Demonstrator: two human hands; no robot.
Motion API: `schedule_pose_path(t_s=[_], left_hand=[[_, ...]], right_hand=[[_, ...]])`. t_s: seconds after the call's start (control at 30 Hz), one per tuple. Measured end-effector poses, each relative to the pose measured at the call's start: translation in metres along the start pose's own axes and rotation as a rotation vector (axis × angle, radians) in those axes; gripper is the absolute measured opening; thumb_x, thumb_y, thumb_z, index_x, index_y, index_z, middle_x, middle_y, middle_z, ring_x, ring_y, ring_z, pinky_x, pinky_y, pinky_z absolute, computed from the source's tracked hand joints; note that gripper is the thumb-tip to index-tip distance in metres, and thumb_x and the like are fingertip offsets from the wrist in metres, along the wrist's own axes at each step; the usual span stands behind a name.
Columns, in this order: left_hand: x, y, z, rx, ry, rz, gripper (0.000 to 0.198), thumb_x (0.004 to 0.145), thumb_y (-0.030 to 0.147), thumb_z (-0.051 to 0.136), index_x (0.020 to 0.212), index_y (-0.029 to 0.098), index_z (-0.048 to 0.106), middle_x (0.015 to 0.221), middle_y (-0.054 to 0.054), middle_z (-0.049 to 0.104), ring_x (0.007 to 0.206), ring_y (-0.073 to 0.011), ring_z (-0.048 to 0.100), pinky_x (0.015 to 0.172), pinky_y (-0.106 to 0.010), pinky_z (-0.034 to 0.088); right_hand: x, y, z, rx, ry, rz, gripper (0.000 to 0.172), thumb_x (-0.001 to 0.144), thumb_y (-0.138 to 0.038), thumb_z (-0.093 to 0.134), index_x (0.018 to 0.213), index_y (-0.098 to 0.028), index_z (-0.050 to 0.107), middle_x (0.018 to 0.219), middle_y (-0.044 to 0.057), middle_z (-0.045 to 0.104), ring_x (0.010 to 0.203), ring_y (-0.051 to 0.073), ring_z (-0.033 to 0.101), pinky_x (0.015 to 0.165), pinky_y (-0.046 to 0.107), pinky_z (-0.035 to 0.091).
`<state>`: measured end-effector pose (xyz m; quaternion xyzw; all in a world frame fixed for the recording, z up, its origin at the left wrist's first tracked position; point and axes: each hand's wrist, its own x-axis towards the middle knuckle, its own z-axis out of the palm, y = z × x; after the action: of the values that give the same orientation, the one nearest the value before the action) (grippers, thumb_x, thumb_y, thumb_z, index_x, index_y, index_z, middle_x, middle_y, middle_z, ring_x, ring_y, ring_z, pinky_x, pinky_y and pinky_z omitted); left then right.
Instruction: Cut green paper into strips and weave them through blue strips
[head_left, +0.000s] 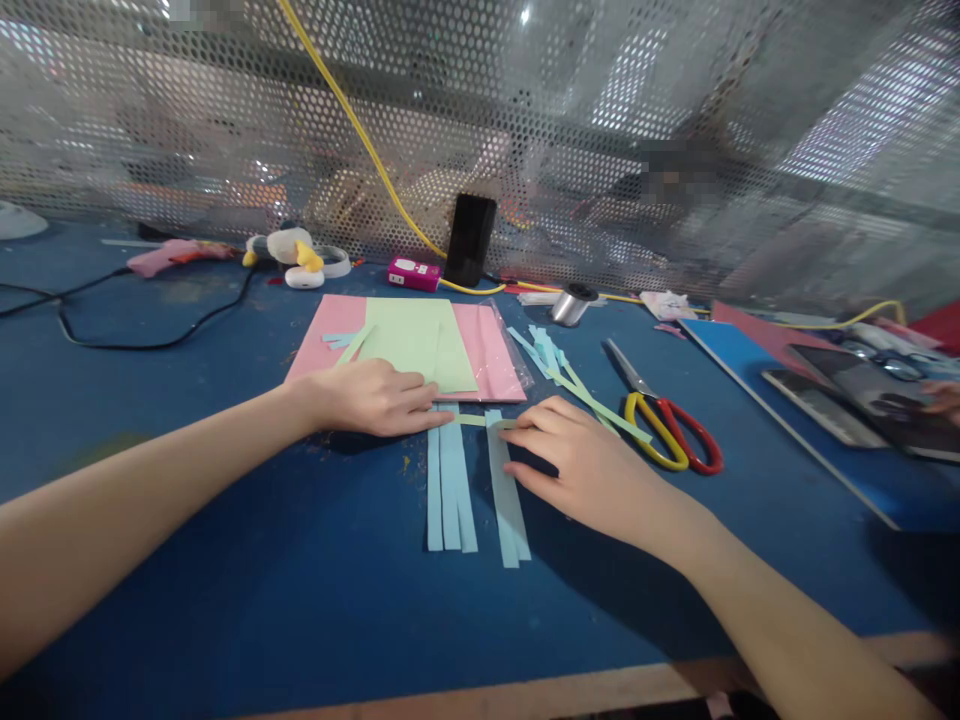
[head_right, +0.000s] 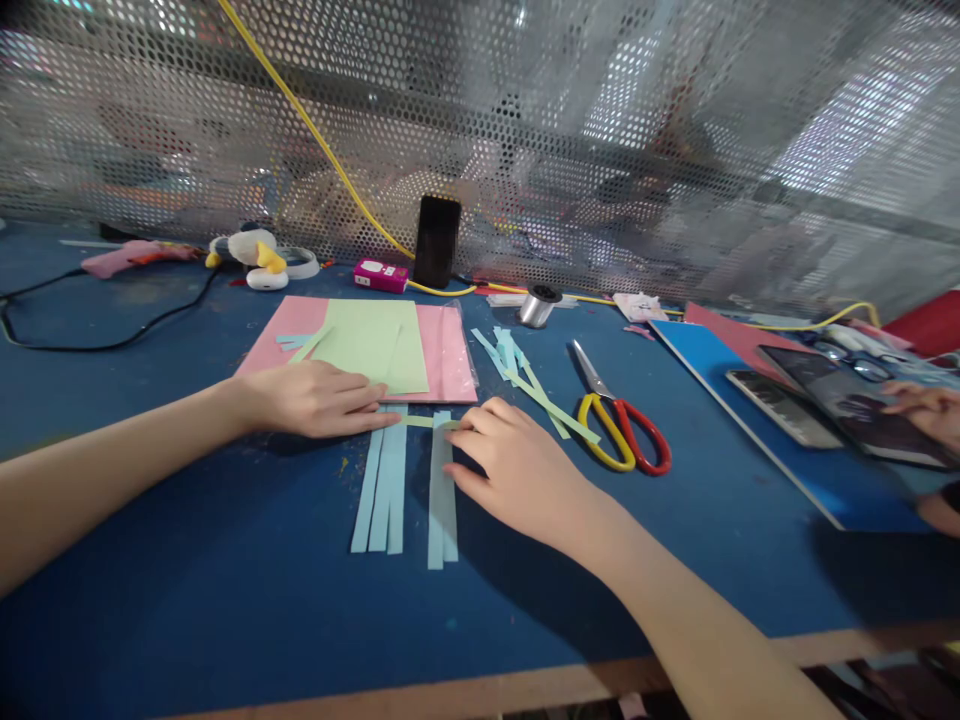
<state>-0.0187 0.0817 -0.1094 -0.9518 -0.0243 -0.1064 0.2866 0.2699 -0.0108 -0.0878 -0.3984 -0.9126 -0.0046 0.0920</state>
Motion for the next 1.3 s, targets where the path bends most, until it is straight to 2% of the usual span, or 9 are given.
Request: schedule_pose_path(t_s=[0.2,0.27,0.37,0.43,0.6,0.83,1.03,1.2,1.3], left_hand=[[0.000,0.000,0.000,-0.067,-0.007,-0.030,0.038,0.094,0.006,0.047,0.127,0.021,0.057,0.093,-0.009,0.070,0.076,-0.0161,0.065,0.051,-0.023,0.049],[0.000,0.000,0.000,-0.044,-0.005,-0.012,0.038,0.094,0.006,0.046,0.127,0.020,0.057,0.094,-0.009,0.071,0.076,-0.0165,0.066,0.051,-0.023,0.049],[0.000,0.000,0.001,0.003,-0.007,0.011,0.036,0.095,0.006,0.045,0.126,0.019,0.058,0.095,-0.010,0.071,0.073,-0.0164,0.065,0.049,-0.024,0.048],[0.000,0.000,0.002,0.002,0.010,0.004,0.035,0.094,0.007,0.047,0.125,0.020,0.058,0.093,-0.009,0.071,0.072,-0.0158,0.064,0.048,-0.023,0.047],[0.000,-0.001,0.003,-0.018,0.056,-0.008,0.034,0.094,0.007,0.047,0.124,0.019,0.059,0.090,-0.008,0.071,0.071,-0.0152,0.063,0.046,-0.021,0.045],[0.001,-0.001,0.002,-0.020,0.028,-0.004,0.036,0.093,0.006,0.047,0.125,0.020,0.058,0.092,-0.008,0.070,0.072,-0.0150,0.063,0.047,-0.021,0.045],[0.000,0.000,0.003,-0.033,-0.066,-0.022,0.040,0.093,0.006,0.046,0.129,0.021,0.055,0.096,-0.009,0.070,0.077,-0.0158,0.064,0.048,-0.022,0.045],[0.000,0.000,0.004,-0.011,-0.081,-0.004,0.039,0.095,0.005,0.044,0.130,0.020,0.055,0.097,-0.010,0.070,0.077,-0.0169,0.064,0.047,-0.023,0.043],[0.000,0.000,0.003,-0.009,-0.107,-0.008,0.039,0.096,0.006,0.044,0.130,0.020,0.055,0.098,-0.010,0.070,0.077,-0.0171,0.063,0.047,-0.023,0.042]], right_hand=[[0.001,-0.001,-0.003,0.000,-0.025,0.029,0.031,0.092,-0.031,0.064,0.120,-0.017,0.068,0.109,0.010,0.068,0.109,0.026,0.057,0.094,0.045,0.051],[-0.001,-0.002,-0.007,0.027,-0.049,-0.009,0.049,0.087,-0.043,0.070,0.128,-0.018,0.063,0.121,0.010,0.066,0.118,0.028,0.054,0.098,0.046,0.050],[-0.007,-0.004,-0.011,0.050,-0.096,-0.050,0.088,0.072,-0.065,0.075,0.142,-0.017,0.052,0.139,0.012,0.058,0.133,0.034,0.045,0.104,0.050,0.047],[-0.010,-0.007,-0.011,0.039,-0.126,-0.046,0.097,0.069,-0.071,0.073,0.145,-0.015,0.049,0.145,0.012,0.054,0.138,0.037,0.040,0.107,0.053,0.044],[-0.008,-0.012,-0.006,0.036,-0.275,-0.018,0.095,0.077,-0.075,0.060,0.147,-0.012,0.048,0.156,0.013,0.038,0.146,0.040,0.026,0.116,0.056,0.031],[-0.011,-0.010,-0.007,0.125,-0.383,0.002,0.112,0.074,-0.082,0.056,0.159,-0.018,0.019,0.164,0.008,0.016,0.151,0.037,0.003,0.122,0.053,0.016],[-0.013,-0.010,-0.004,0.101,-0.315,-0.038,0.113,0.074,-0.067,0.068,0.159,-0.011,0.017,0.163,0.015,0.020,0.150,0.038,0.010,0.122,0.050,0.020],[-0.010,-0.011,-0.001,0.014,-0.201,-0.165,0.096,0.076,-0.051,0.069,0.154,-0.009,0.033,0.155,0.020,0.037,0.148,0.040,0.021,0.121,0.057,0.015],[-0.009,-0.012,-0.001,-0.013,-0.148,-0.201,0.085,0.080,-0.044,0.065,0.152,-0.009,0.038,0.149,0.020,0.046,0.144,0.039,0.032,0.119,0.058,0.017]])
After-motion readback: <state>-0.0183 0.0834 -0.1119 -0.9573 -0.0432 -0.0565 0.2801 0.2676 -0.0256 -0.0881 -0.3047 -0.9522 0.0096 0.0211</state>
